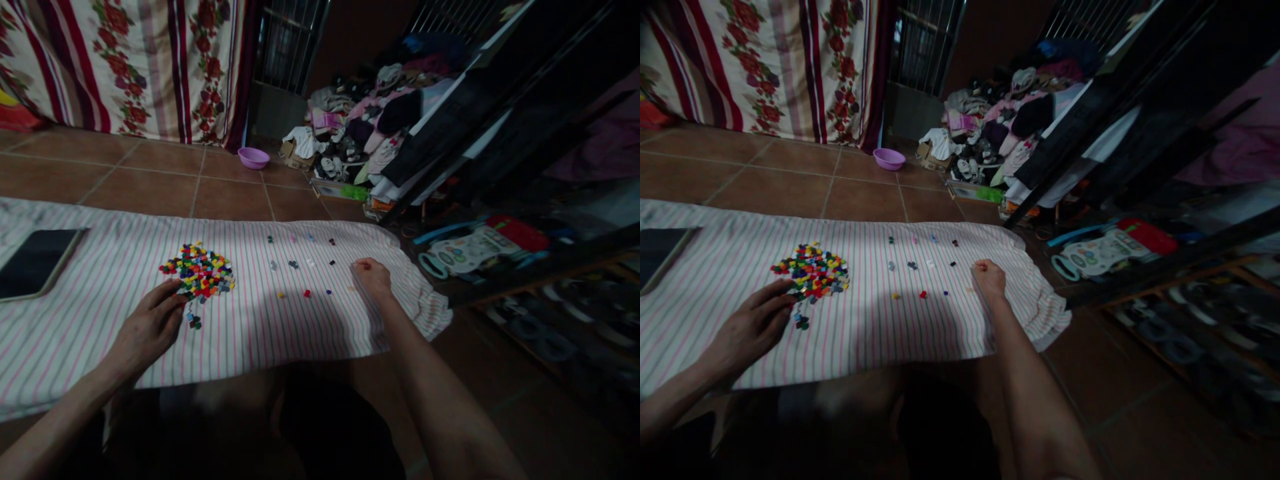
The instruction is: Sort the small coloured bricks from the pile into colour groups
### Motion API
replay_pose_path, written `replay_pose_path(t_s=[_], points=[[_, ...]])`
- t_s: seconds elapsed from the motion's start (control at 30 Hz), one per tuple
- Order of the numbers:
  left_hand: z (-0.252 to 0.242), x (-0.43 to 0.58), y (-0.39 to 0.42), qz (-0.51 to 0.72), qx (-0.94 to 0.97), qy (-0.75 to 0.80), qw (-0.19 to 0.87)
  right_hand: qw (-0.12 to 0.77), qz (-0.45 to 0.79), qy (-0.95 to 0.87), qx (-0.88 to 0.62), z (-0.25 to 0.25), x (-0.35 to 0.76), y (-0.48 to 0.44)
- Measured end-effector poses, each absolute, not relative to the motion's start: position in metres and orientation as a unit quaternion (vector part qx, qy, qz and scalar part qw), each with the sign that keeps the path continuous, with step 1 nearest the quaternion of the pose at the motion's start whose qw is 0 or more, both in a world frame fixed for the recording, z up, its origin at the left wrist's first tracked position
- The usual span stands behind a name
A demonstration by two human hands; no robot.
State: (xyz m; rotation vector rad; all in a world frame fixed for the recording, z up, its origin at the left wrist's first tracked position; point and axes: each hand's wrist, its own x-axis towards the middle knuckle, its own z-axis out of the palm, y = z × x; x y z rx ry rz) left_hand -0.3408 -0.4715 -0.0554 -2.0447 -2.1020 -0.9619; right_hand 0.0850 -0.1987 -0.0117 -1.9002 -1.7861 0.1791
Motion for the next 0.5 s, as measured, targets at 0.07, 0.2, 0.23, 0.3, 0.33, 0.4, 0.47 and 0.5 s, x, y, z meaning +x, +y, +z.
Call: replay_pose_path(t_s=[0.07, 0.2, 0.23, 0.3, 0.33, 0.4, 0.47, 0.5], points=[[-0.057, -0.341, -0.471, -0.311, -0.663, -0.680, 0.029, 0.257, 0.067, -0.661, -0.702, -0.012, 0.084, -0.196], [-0.058, -0.340, -0.470, -0.321, -0.663, -0.675, 0.042, 0.237, 0.072, -0.659, -0.710, -0.011, 0.080, -0.191], [-0.058, -0.340, -0.470, -0.321, -0.664, -0.674, 0.043, 0.233, 0.070, -0.660, -0.711, -0.010, 0.079, -0.190], [-0.057, -0.340, -0.470, -0.316, -0.669, -0.671, 0.047, 0.216, 0.064, -0.660, -0.716, -0.008, 0.078, -0.189], [-0.056, -0.340, -0.470, -0.313, -0.671, -0.670, 0.049, 0.206, 0.062, -0.659, -0.721, -0.007, 0.077, -0.189], [-0.055, -0.340, -0.471, -0.307, -0.675, -0.669, 0.054, 0.190, 0.059, -0.656, -0.728, -0.006, 0.077, -0.187], [-0.054, -0.340, -0.471, -0.303, -0.679, -0.666, 0.059, 0.185, 0.057, -0.656, -0.729, -0.006, 0.078, -0.186], [-0.054, -0.341, -0.471, -0.302, -0.680, -0.665, 0.062, 0.185, 0.054, -0.659, -0.727, -0.007, 0.079, -0.184]])
